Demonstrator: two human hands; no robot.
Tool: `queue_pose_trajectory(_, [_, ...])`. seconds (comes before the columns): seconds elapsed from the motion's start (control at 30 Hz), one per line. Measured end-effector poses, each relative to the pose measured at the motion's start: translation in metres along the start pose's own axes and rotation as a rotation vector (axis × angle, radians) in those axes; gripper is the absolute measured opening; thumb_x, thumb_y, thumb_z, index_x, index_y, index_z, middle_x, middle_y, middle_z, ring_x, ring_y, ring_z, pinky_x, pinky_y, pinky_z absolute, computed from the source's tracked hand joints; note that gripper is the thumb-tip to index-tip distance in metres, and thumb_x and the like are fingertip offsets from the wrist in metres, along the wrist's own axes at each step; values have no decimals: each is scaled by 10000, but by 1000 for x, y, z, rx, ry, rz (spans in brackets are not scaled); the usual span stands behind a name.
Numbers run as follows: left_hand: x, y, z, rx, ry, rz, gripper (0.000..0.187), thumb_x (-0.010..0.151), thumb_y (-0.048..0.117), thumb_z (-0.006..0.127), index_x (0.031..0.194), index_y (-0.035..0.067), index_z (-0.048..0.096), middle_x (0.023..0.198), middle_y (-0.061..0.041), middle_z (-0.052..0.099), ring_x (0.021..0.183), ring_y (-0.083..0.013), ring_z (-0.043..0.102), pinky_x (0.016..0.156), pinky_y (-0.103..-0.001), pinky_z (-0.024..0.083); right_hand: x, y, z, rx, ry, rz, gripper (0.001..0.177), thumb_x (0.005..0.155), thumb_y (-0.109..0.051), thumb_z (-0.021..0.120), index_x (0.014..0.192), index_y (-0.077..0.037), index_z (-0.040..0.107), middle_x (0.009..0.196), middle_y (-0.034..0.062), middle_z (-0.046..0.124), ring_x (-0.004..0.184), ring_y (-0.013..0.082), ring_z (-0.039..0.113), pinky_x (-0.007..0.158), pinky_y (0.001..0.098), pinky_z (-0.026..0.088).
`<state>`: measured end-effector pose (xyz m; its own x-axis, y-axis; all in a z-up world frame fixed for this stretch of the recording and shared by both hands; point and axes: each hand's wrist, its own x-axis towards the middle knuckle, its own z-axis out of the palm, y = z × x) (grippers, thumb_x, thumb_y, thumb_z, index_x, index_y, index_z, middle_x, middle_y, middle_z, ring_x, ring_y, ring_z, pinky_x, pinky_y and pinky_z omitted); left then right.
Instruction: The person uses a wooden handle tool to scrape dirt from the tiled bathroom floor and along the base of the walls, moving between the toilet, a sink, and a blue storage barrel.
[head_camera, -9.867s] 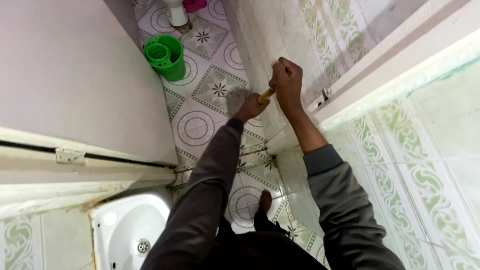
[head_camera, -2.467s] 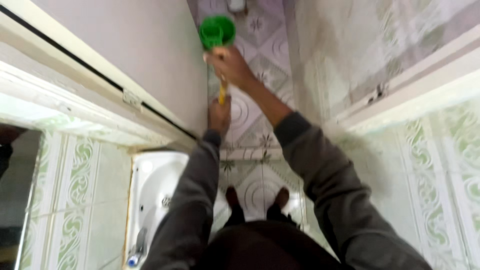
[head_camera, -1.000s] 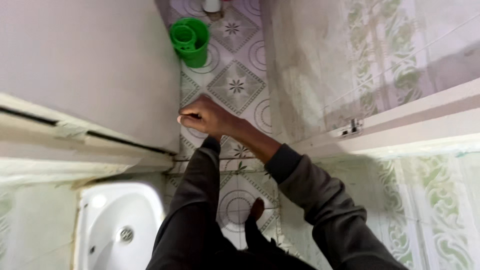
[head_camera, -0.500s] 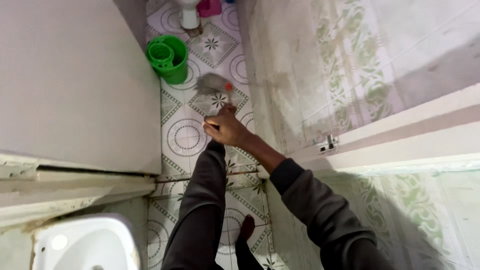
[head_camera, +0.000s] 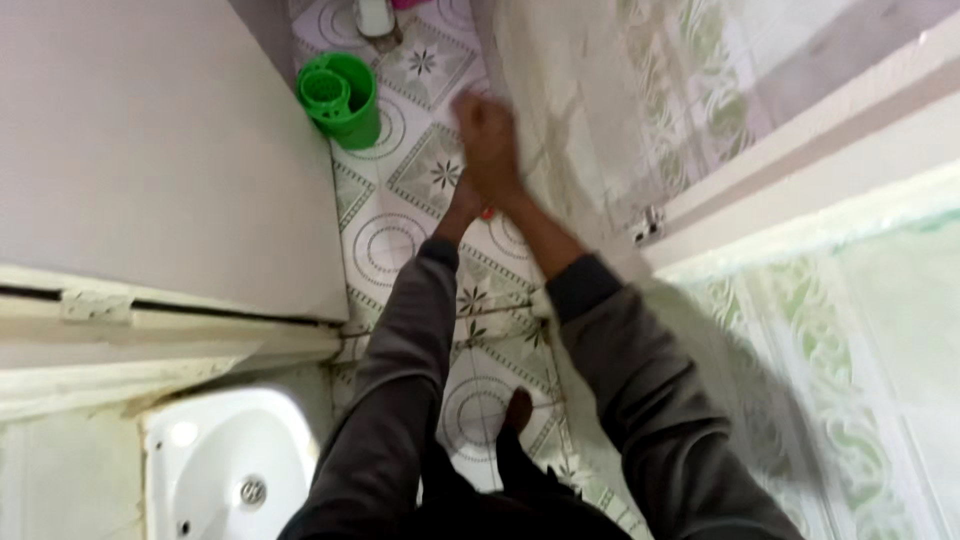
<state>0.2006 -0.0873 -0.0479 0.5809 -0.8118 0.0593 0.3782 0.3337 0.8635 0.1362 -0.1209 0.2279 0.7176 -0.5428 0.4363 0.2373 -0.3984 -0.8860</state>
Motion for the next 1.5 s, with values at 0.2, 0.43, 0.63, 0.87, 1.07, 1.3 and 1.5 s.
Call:
queue_pose_trajectory(0.2, [-30,60,48,890,57,-165,434,935,382,677,904,-51,697,769,-194,729,720,-285,700,682,-453,527,19,-56,-49,313,102,304,335,1037,-174,567,730,-54,506,575,-22,432,460,74,371,436,277,324])
queue_pose_trajectory(0.43, [-83,99,16,1146,0,-76,423,894,368,680,814,-48,691,745,-262,679,726,-430,681,673,-503,516,-22,-91,-40,320,-90,370,259,1000,-210,587,770,-92,571,623,-33,489,548,78,457,531,264,401])
queue_pose_trajectory(0.63, [-137,109,-40,1142,70,-88,437,930,370,645,771,-35,682,712,-254,685,711,-439,685,690,-517,526,-66,-97,-3,364,-439,331,389,1027,-292,635,725,-96,487,681,-43,458,613,77,448,595,284,418])
queue_pose_trajectory(0.87, [-174,113,-71,1103,477,118,403,936,335,698,800,-43,672,744,-282,654,724,-489,640,646,-543,505,-66,-92,64,413,-538,301,390,1012,-254,613,683,-87,489,625,-49,422,573,52,368,534,282,306])
queue_pose_trajectory(1.07, [-196,105,-62,1110,656,262,361,989,293,630,861,-43,654,778,-280,663,749,-487,644,686,-554,482,-77,-93,101,510,-370,316,153,992,-160,587,857,-93,559,663,-59,460,578,33,407,524,258,341])
queue_pose_trajectory(1.3, [-223,222,79,1080,820,-219,450,980,422,559,945,4,723,840,-255,689,795,-460,659,686,-533,486,-58,-110,90,781,-335,365,266,1032,-125,549,776,-89,488,633,-63,382,511,29,320,470,241,289])
queue_pose_trajectory(1.5, [-200,248,106,1040,851,-496,446,972,446,558,1018,36,727,875,-192,719,782,-358,705,668,-477,503,-29,-165,88,447,-384,56,306,991,-119,584,705,-99,477,624,-67,386,534,53,342,474,266,302])
